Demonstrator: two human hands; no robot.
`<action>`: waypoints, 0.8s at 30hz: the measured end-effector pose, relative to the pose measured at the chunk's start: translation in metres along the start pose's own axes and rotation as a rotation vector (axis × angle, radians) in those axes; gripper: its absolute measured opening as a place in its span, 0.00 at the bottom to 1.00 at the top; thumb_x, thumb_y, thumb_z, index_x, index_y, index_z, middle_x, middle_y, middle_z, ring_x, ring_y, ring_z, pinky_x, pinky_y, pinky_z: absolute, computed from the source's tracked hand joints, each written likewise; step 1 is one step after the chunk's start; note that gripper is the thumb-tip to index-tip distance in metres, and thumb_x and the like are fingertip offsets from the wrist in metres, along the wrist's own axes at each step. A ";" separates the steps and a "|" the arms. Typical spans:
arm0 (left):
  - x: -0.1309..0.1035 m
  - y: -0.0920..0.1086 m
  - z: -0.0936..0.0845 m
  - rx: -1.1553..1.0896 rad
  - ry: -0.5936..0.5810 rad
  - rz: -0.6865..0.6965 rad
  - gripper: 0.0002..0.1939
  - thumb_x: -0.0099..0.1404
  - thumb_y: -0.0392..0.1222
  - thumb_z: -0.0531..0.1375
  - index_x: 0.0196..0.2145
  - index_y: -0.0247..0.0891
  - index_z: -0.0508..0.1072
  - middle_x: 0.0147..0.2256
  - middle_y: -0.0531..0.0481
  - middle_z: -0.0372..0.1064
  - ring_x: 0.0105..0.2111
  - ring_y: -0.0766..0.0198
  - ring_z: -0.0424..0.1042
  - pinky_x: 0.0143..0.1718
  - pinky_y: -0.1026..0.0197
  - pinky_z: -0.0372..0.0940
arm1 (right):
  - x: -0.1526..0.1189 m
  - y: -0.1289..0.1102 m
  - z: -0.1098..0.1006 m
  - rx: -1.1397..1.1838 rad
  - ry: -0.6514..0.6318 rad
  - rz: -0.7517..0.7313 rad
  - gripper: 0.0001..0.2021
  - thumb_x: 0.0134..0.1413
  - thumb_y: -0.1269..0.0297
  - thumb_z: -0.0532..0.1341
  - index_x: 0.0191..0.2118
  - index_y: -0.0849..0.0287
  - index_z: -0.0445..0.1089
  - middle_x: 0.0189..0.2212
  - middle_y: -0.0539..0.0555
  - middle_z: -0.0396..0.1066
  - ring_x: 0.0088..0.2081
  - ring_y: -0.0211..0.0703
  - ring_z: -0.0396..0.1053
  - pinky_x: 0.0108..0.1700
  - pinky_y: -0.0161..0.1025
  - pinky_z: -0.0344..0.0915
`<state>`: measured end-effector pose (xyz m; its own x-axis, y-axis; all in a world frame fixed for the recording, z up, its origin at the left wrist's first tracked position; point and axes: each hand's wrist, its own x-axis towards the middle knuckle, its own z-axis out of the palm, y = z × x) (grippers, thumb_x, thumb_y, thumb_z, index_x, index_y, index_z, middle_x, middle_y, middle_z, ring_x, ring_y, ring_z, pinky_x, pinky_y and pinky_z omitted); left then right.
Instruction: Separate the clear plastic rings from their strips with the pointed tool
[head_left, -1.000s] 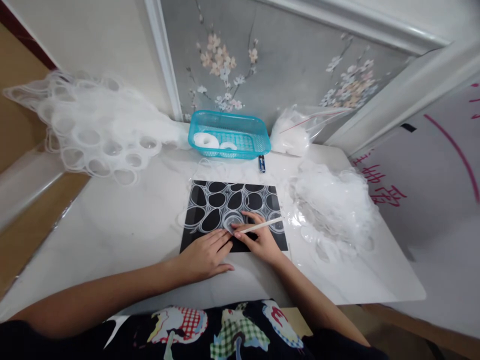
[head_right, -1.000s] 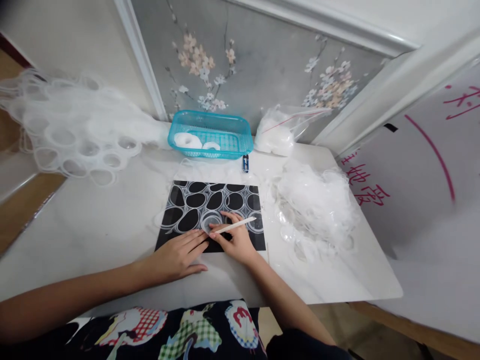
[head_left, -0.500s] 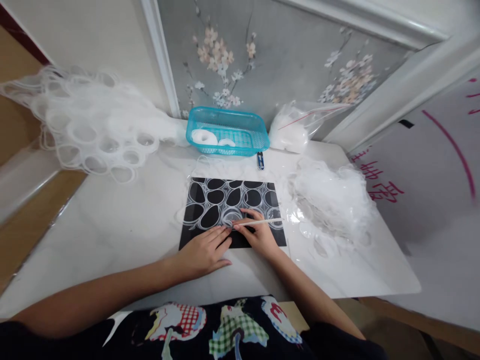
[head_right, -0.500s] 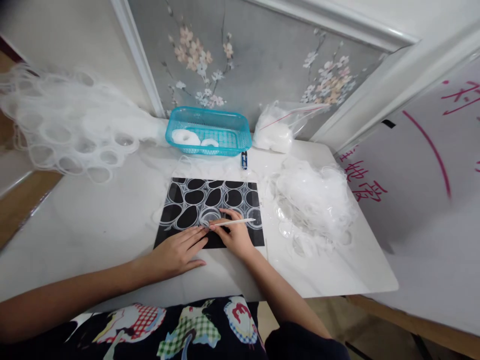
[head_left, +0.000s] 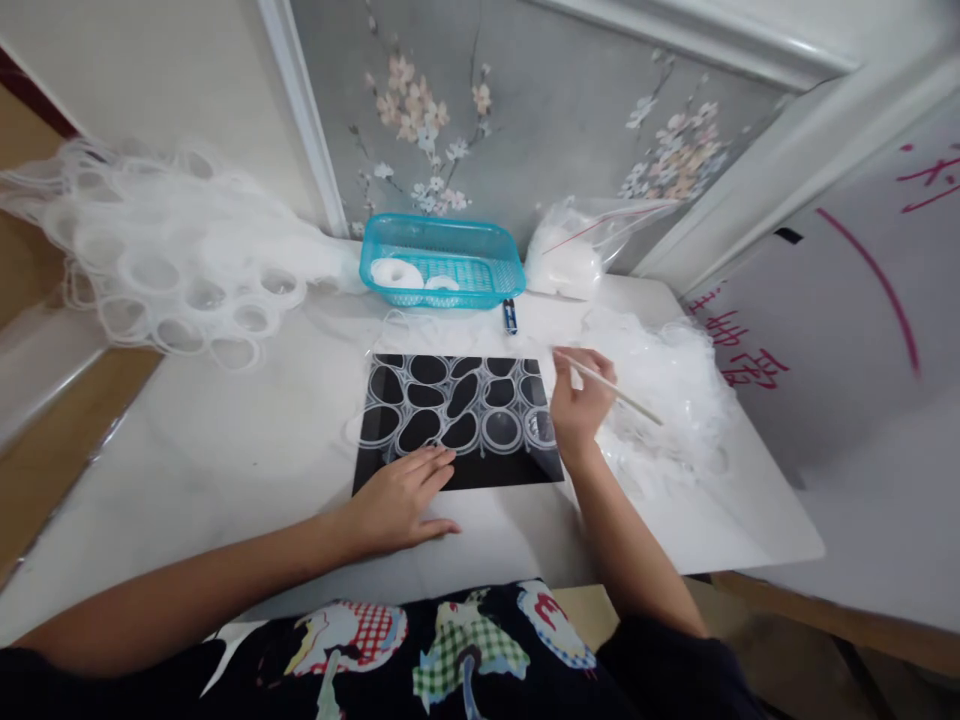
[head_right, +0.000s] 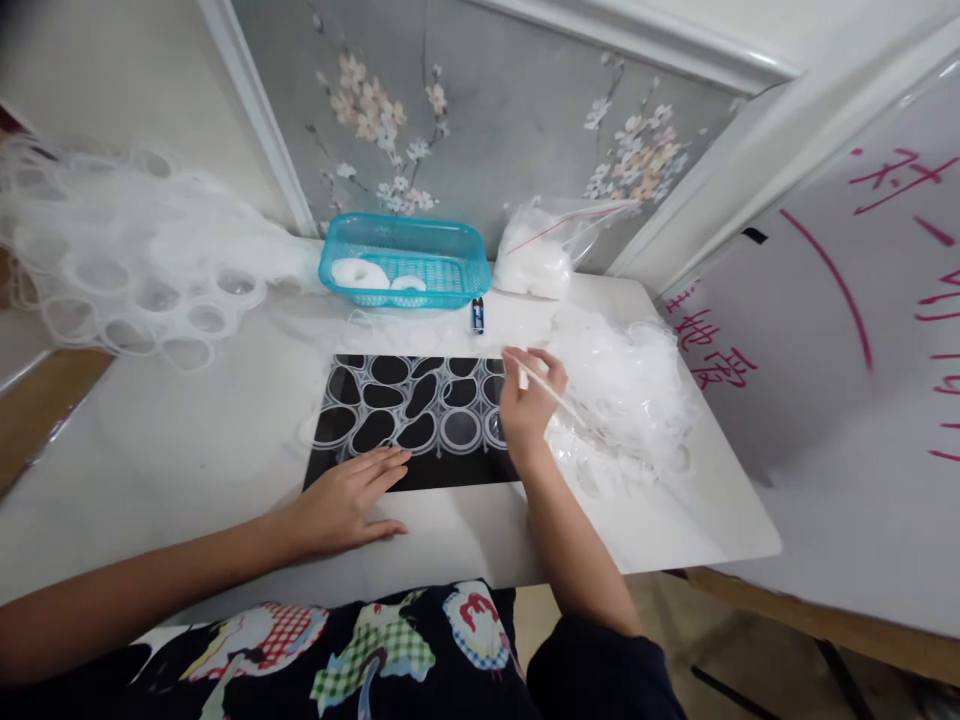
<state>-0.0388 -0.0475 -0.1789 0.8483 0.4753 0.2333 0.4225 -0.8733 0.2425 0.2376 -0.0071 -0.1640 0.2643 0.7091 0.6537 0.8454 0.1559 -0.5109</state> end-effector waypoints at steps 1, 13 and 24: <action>0.003 0.000 -0.002 -0.009 -0.006 0.002 0.34 0.70 0.65 0.50 0.51 0.28 0.73 0.55 0.31 0.71 0.57 0.48 0.69 0.59 0.49 0.64 | 0.000 0.003 -0.004 0.037 -0.009 0.053 0.12 0.64 0.61 0.57 0.40 0.53 0.79 0.39 0.57 0.78 0.50 0.57 0.71 0.56 0.60 0.62; 0.058 0.010 0.014 0.115 -0.037 0.212 0.28 0.70 0.59 0.56 0.50 0.28 0.73 0.54 0.31 0.72 0.56 0.46 0.70 0.59 0.49 0.61 | -0.057 0.005 -0.014 0.404 -0.591 0.217 0.10 0.61 0.58 0.62 0.37 0.52 0.81 0.38 0.55 0.82 0.57 0.60 0.69 0.60 0.62 0.61; 0.064 0.008 0.014 -0.039 -0.017 0.098 0.28 0.71 0.60 0.53 0.47 0.29 0.74 0.52 0.31 0.72 0.51 0.48 0.72 0.52 0.49 0.66 | -0.054 0.004 -0.022 0.469 -0.619 0.206 0.09 0.61 0.59 0.62 0.37 0.52 0.80 0.39 0.55 0.81 0.60 0.59 0.66 0.62 0.63 0.60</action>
<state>0.0238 -0.0256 -0.1746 0.8906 0.3853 0.2417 0.3247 -0.9107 0.2554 0.2371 -0.0597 -0.1892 -0.0280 0.9862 0.1633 0.4880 0.1561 -0.8588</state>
